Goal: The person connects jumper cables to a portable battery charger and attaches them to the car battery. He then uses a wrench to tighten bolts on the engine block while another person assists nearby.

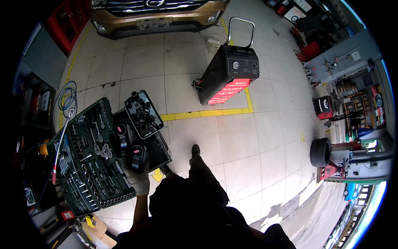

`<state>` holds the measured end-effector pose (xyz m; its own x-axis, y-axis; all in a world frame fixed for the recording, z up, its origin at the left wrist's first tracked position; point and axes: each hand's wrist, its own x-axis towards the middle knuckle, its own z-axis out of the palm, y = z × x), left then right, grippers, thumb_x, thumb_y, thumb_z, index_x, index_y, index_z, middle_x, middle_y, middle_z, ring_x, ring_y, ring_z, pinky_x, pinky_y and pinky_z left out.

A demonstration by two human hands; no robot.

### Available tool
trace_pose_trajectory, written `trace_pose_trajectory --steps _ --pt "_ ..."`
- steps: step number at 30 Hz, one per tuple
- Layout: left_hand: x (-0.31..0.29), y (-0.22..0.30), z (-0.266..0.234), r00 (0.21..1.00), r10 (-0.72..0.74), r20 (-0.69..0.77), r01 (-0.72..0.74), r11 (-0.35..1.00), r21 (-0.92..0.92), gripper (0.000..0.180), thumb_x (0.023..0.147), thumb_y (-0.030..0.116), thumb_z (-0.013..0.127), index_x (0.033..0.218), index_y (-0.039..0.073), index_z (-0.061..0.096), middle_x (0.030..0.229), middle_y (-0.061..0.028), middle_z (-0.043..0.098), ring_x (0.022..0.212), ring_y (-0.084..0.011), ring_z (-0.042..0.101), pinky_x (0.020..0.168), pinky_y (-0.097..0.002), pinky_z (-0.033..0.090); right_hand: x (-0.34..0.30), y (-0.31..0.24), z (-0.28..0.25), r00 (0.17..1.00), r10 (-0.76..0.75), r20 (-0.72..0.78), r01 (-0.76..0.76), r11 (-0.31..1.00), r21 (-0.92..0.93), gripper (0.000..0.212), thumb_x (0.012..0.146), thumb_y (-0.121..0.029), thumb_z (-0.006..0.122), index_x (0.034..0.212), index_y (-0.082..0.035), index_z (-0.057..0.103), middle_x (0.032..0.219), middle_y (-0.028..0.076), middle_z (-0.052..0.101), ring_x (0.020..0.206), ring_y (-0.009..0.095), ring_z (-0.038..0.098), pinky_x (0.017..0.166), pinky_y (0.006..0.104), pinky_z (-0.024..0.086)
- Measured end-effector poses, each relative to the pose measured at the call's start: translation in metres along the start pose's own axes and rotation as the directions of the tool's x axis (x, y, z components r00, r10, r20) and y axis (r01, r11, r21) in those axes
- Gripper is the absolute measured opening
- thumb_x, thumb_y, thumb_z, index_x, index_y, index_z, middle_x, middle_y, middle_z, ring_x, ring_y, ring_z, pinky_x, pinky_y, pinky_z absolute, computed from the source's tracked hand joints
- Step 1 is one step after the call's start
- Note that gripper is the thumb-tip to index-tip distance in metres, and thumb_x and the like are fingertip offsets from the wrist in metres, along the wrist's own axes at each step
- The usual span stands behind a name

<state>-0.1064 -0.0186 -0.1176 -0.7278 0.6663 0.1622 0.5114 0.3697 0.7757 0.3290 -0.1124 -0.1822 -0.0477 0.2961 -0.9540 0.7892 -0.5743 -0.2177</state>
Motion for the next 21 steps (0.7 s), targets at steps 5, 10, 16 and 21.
trace_pose_trajectory --steps 5,10,16,21 --pt "-0.005 0.017 -0.039 0.988 0.153 0.034 -0.157 0.979 0.129 0.096 0.081 0.023 0.09 0.155 0.002 0.033 0.147 -0.0202 0.053 0.136 -0.0415 0.052 0.11 -0.0508 0.047 0.036 -0.005 0.009 0.997 0.012 -0.079 0.008 0.969 0.247 0.041 0.093 -0.043 0.066 0.115 -0.008 0.071 0.109 0.017 0.075 0.104 0.037 0.071 0.089 0.0448 0.056" --pt "0.026 0.08 -0.037 0.961 0.26 -0.096 -0.235 0.948 0.214 0.06 0.092 0.011 0.076 0.144 -0.001 0.048 0.136 -0.019 0.061 0.124 -0.036 0.061 0.105 -0.0468 0.049 0.076 0.027 -0.038 0.99 0.14 -0.023 -0.125 0.934 0.335 0.042 0.091 -0.039 0.068 0.12 -0.009 0.071 0.115 0.017 0.074 0.11 0.036 0.07 0.093 0.0439 0.055" --pt "0.069 0.193 0.089 0.985 0.168 -0.036 -0.171 0.979 -0.107 0.028 0.097 0.005 0.069 0.125 -0.001 0.068 0.108 -0.0093 0.074 0.094 -0.0178 0.07 0.081 -0.0316 0.055 0.182 0.056 -0.202 0.981 0.068 -0.181 -0.041 0.988 0.147 0.044 0.089 -0.035 0.07 0.125 -0.01 0.071 0.123 0.017 0.074 0.118 0.035 0.068 0.098 0.0428 0.055" --pt "0.084 0.248 0.167 0.904 0.307 0.296 -0.315 0.949 -0.022 0.02 0.091 0.007 0.074 0.111 0.002 0.072 0.102 -0.0144 0.075 0.09 -0.0274 0.073 0.077 -0.0368 0.056 0.19 -0.12 -0.459 0.774 -0.136 -0.618 0.457 0.796 0.396 0.053 0.083 -0.026 0.076 0.128 0.0 0.065 0.093 0.013 0.076 0.076 0.021 0.071 0.068 0.0359 0.058"
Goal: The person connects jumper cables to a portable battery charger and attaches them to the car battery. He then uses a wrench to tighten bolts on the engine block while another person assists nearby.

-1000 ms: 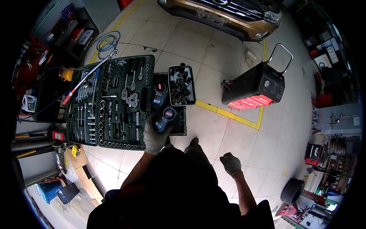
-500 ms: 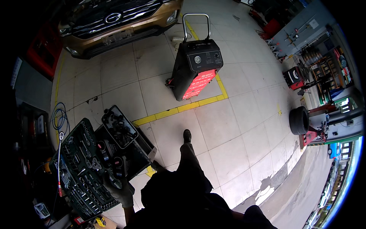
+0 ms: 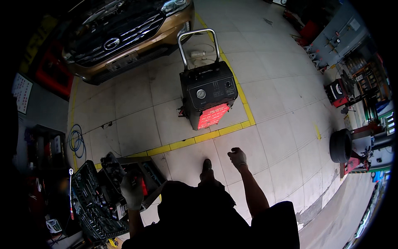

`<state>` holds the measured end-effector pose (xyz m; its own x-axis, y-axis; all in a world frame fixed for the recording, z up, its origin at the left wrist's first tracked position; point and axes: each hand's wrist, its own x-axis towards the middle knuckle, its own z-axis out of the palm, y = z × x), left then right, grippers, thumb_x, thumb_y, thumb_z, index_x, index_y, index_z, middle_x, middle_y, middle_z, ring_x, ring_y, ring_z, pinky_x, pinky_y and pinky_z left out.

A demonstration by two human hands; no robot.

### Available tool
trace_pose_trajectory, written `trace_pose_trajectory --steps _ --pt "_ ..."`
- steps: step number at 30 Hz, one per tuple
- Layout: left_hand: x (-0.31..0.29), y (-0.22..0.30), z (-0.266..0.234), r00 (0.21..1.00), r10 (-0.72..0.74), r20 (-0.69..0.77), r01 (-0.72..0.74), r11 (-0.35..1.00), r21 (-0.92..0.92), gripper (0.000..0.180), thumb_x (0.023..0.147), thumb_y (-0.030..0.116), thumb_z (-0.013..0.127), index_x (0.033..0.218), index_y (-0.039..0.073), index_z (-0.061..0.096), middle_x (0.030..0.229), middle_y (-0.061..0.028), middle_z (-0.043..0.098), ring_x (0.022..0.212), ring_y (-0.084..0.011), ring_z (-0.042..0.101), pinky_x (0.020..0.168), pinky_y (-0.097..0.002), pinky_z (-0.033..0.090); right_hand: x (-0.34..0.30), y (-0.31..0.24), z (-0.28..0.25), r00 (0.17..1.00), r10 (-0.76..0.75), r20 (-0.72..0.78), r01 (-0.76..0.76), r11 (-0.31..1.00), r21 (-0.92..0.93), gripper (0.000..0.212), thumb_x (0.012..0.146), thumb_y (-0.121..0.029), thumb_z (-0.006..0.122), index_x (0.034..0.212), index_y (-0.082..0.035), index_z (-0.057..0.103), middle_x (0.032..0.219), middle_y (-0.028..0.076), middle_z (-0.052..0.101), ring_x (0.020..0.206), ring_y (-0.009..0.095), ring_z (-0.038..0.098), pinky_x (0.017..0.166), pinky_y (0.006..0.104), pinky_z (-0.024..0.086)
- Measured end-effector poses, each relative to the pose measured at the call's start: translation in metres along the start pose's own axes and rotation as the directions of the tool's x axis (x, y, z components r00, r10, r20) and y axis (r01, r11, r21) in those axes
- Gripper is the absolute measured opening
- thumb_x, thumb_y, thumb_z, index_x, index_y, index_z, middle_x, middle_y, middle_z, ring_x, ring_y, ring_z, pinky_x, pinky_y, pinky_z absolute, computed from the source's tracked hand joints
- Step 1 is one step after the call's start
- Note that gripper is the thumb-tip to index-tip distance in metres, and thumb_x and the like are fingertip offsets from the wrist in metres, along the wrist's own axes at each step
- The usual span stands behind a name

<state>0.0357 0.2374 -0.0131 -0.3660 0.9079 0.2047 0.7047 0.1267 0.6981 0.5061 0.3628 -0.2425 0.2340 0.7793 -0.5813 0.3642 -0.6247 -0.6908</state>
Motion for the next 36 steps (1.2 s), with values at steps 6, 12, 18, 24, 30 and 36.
trace_pose_trajectory --steps 6,12,18,24,30,36 --pt "0.036 0.026 0.03 0.995 -0.09 -0.052 0.095 0.991 0.098 0.019 0.09 0.01 0.076 0.106 0.001 0.074 0.095 -0.0164 0.075 0.087 -0.0302 0.075 0.078 -0.0373 0.058 0.148 -0.226 -0.006 0.87 -0.48 -0.11 0.481 0.876 -0.017 0.066 0.085 -0.027 0.082 0.135 0.005 0.056 0.112 0.017 0.072 0.078 0.02 0.07 0.067 0.0328 0.059" --pt "0.096 0.007 0.069 0.943 -0.325 -0.068 0.327 0.945 0.011 0.021 0.091 0.011 0.075 0.108 0.0 0.074 0.098 -0.0161 0.077 0.088 -0.0275 0.076 0.08 -0.0358 0.059 0.256 -0.334 0.003 0.809 -0.53 -0.257 0.437 0.832 -0.341 0.094 0.073 -0.035 0.089 0.151 -0.007 0.045 0.145 0.024 0.054 0.131 0.041 0.057 0.108 0.0457 0.049" --pt "0.215 -0.026 0.097 0.982 -0.189 0.016 0.187 0.98 0.072 0.024 0.09 0.018 0.079 0.108 0.001 0.074 0.099 -0.0151 0.077 0.089 -0.029 0.076 0.08 -0.0384 0.06 0.286 -0.387 0.032 0.906 -0.383 -0.179 0.249 0.826 -0.506 0.094 0.066 -0.035 0.093 0.148 -0.018 0.049 0.148 0.023 0.05 0.129 0.043 0.058 0.107 0.0503 0.051" --pt "0.336 -0.05 0.098 0.989 -0.011 0.148 -0.002 0.996 0.09 0.022 0.093 0.016 0.076 0.109 0.001 0.074 0.102 -0.0142 0.077 0.092 -0.0268 0.075 0.084 -0.0374 0.059 0.257 -0.418 0.045 0.832 -0.553 0.037 0.409 0.568 -0.714 0.059 0.081 -0.015 0.074 0.137 -0.014 0.057 0.131 0.02 0.057 0.122 0.042 0.061 0.1 0.0489 0.055" --pt "0.409 -0.045 0.116 0.965 -0.133 0.227 0.124 0.991 0.056 0.024 0.094 0.016 0.075 0.112 0.001 0.075 0.105 -0.0159 0.077 0.095 -0.0273 0.075 0.087 -0.0371 0.059 0.229 -0.415 0.08 0.606 -0.648 0.461 0.637 0.047 -0.77 0.046 0.09 -0.006 0.058 0.137 -0.007 0.057 0.135 0.019 0.059 0.124 0.042 0.058 0.103 0.0509 0.05" --pt "0.399 -0.039 0.134 0.961 -0.225 0.162 0.235 0.971 -0.045 0.021 0.092 0.019 0.077 0.105 0.002 0.076 0.103 -0.0145 0.078 0.092 -0.0274 0.077 0.082 -0.0371 0.06 0.225 -0.441 0.09 0.587 -0.652 0.481 0.75 0.212 -0.627 0.063 0.081 -0.018 0.081 0.139 -0.01 0.058 0.14 0.016 0.058 0.133 0.039 0.054 0.112 0.0479 0.045"
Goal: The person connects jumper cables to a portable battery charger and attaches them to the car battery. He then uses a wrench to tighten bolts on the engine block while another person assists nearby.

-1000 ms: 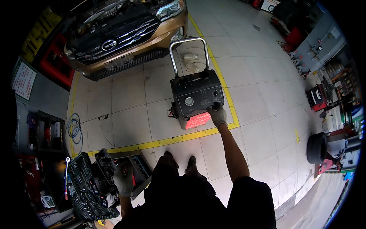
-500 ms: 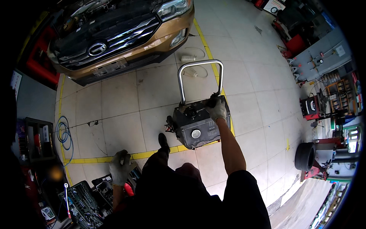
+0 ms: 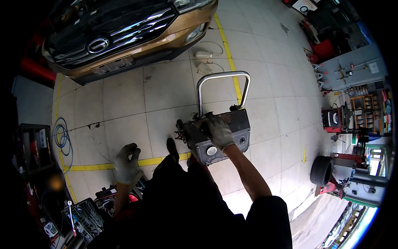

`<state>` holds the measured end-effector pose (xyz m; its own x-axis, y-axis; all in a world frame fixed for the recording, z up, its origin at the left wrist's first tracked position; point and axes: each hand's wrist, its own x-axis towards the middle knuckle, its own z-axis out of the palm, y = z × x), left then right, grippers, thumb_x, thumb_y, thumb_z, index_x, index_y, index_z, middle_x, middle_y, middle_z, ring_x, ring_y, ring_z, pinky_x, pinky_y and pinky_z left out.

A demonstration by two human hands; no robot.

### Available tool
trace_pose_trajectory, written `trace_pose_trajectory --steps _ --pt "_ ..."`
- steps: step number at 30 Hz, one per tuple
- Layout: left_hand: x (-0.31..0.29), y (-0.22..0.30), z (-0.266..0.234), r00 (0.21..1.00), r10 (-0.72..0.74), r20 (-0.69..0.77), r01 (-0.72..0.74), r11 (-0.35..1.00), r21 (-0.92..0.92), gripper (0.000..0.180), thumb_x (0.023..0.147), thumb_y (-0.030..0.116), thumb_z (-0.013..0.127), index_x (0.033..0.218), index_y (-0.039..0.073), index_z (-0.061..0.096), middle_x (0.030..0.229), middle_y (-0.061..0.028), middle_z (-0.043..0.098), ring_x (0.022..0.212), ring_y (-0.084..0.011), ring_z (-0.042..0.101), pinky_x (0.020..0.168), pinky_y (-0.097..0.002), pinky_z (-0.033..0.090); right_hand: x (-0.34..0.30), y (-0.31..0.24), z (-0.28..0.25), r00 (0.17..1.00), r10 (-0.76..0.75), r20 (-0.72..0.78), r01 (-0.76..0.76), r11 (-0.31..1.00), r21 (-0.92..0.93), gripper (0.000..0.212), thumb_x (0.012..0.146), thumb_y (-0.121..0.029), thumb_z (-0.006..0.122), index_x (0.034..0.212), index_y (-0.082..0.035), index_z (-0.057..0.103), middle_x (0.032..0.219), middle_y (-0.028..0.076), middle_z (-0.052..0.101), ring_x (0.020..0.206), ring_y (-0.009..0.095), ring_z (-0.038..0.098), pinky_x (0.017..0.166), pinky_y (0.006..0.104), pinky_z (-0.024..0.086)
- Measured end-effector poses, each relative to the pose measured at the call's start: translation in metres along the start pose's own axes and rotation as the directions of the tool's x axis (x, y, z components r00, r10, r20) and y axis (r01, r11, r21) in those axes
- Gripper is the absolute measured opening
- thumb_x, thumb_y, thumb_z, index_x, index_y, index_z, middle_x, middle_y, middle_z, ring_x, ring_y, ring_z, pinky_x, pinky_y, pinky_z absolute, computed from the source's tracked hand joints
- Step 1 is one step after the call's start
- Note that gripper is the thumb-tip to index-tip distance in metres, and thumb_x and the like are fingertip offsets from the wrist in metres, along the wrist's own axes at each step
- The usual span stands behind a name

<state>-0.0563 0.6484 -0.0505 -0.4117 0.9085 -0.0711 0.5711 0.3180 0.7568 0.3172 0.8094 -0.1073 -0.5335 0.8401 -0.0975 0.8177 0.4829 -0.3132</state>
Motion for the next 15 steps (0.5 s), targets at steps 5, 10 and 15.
trace_pose_trajectory --steps 5,10,15 --pt "-0.013 0.01 0.017 1.0 0.024 0.015 -0.024 1.0 0.011 0.023 0.093 0.02 0.077 0.107 0.001 0.075 0.103 -0.0143 0.078 0.092 -0.0264 0.077 0.083 -0.0366 0.06 0.008 0.008 0.015 0.99 0.031 0.136 -0.016 0.994 -0.104 0.07 0.087 -0.035 0.079 0.146 -0.008 0.053 0.134 0.015 0.06 0.127 0.035 0.058 0.105 0.0509 0.049" --pt "-0.014 0.028 0.032 0.996 0.08 0.033 -0.08 0.997 0.018 0.023 0.094 0.014 0.074 0.111 -0.001 0.073 0.101 -0.0161 0.078 0.09 -0.0258 0.076 0.084 -0.0357 0.06 0.004 -0.008 0.016 0.978 0.205 0.045 -0.194 0.965 -0.179 0.065 0.089 -0.047 0.075 0.131 0.0 0.06 0.128 0.018 0.062 0.124 0.037 0.06 0.097 0.0493 0.054" --pt "-0.021 0.037 0.021 0.999 0.033 -0.012 -0.032 0.997 0.064 0.024 0.094 0.02 0.075 0.109 0.001 0.075 0.102 -0.0139 0.078 0.091 -0.0267 0.076 0.082 -0.0375 0.06 -0.004 0.02 -0.023 0.962 0.272 0.004 -0.267 0.943 0.197 0.052 0.094 -0.044 0.07 0.133 -0.01 0.062 0.127 0.021 0.063 0.112 0.044 0.065 0.094 0.053 0.054"
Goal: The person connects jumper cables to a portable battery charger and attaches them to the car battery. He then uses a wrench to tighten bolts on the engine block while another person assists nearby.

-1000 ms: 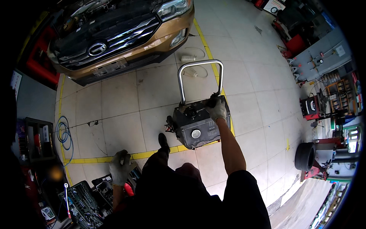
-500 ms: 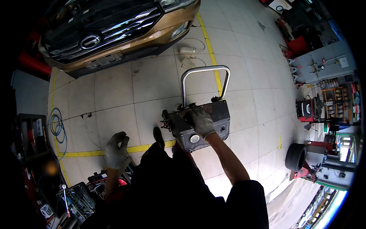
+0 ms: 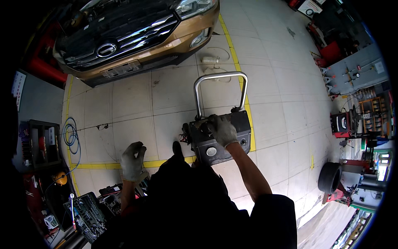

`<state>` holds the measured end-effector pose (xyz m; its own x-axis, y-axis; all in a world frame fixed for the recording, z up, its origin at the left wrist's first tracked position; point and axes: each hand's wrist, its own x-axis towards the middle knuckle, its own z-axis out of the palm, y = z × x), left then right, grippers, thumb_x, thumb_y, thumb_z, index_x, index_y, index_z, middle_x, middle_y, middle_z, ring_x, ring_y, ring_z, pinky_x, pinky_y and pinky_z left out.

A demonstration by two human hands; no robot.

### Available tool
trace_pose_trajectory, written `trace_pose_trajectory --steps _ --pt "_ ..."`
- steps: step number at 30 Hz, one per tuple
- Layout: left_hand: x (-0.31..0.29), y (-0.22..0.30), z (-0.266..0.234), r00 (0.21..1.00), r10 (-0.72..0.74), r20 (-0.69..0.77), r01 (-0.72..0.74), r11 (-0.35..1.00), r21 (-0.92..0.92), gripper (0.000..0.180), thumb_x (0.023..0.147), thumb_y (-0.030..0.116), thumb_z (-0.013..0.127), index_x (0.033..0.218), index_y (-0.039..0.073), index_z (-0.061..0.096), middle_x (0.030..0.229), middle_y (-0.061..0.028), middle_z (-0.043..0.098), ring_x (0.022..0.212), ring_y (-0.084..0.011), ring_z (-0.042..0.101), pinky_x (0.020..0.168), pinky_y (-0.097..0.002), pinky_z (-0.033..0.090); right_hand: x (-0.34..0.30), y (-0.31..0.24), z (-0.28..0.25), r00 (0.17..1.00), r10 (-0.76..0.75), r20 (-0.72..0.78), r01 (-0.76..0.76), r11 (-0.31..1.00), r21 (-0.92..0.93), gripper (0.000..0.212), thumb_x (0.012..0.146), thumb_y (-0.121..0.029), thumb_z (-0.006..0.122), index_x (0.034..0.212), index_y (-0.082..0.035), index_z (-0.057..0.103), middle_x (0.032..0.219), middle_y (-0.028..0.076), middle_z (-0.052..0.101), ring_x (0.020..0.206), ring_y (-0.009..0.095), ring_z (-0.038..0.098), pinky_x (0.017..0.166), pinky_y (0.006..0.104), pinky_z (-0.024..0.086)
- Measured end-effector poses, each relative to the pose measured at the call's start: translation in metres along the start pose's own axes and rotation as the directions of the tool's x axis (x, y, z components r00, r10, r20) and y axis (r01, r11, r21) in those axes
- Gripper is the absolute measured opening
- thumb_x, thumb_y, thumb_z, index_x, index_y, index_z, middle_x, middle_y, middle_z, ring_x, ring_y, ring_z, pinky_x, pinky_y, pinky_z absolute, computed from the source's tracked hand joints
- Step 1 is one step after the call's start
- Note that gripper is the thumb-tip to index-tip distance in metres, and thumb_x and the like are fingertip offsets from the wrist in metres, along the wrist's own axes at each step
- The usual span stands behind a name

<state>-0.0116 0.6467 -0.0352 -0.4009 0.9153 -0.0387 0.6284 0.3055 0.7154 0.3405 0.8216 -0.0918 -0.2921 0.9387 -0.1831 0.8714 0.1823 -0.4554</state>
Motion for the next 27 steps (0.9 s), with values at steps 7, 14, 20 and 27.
trace_pose_trajectory --steps 7,14,20,27 --pt "-0.019 -0.013 -0.015 0.984 -0.112 -0.141 0.115 0.993 0.015 0.024 0.091 0.023 0.076 0.103 0.003 0.076 0.096 -0.0131 0.078 0.089 -0.0291 0.076 0.082 -0.0403 0.059 -0.009 0.035 0.04 0.988 0.024 -0.154 -0.001 0.989 0.151 0.046 0.094 -0.038 0.069 0.131 -0.012 0.065 0.127 0.021 0.062 0.11 0.046 0.064 0.093 0.0532 0.054" --pt "0.058 -0.037 -0.042 0.999 -0.041 0.006 0.04 0.994 0.1 0.023 0.092 0.023 0.076 0.104 0.003 0.076 0.098 -0.0137 0.078 0.086 -0.0279 0.077 0.079 -0.0379 0.06 -0.004 0.022 0.06 0.924 0.34 -0.174 -0.285 0.917 0.278 0.05 0.093 -0.045 0.07 0.131 -0.014 0.067 0.131 0.022 0.062 0.12 0.045 0.06 0.1 0.0522 0.051" --pt "0.173 -0.083 -0.022 0.971 0.069 0.227 -0.078 0.997 0.03 0.026 0.093 0.023 0.075 0.109 0.003 0.075 0.098 -0.0139 0.077 0.087 -0.0269 0.076 0.079 -0.0365 0.059 -0.012 0.015 0.083 0.714 0.564 -0.415 -0.335 0.795 0.506 0.035 0.097 -0.029 0.07 0.119 -0.001 0.069 0.114 0.018 0.072 0.099 0.032 0.069 0.084 0.0403 0.054" --pt "0.238 -0.106 -0.068 0.852 0.178 0.492 -0.28 0.95 0.141 0.025 0.097 0.021 0.071 0.111 0.001 0.074 0.105 -0.0134 0.077 0.092 -0.0279 0.075 0.082 -0.0372 0.059 -0.101 -0.119 0.195 0.275 0.935 0.221 -0.535 -0.042 0.844 0.04 0.097 -0.033 0.071 0.114 0.003 0.07 0.084 0.008 0.069 0.066 0.015 0.063 0.054 0.0303 0.049"
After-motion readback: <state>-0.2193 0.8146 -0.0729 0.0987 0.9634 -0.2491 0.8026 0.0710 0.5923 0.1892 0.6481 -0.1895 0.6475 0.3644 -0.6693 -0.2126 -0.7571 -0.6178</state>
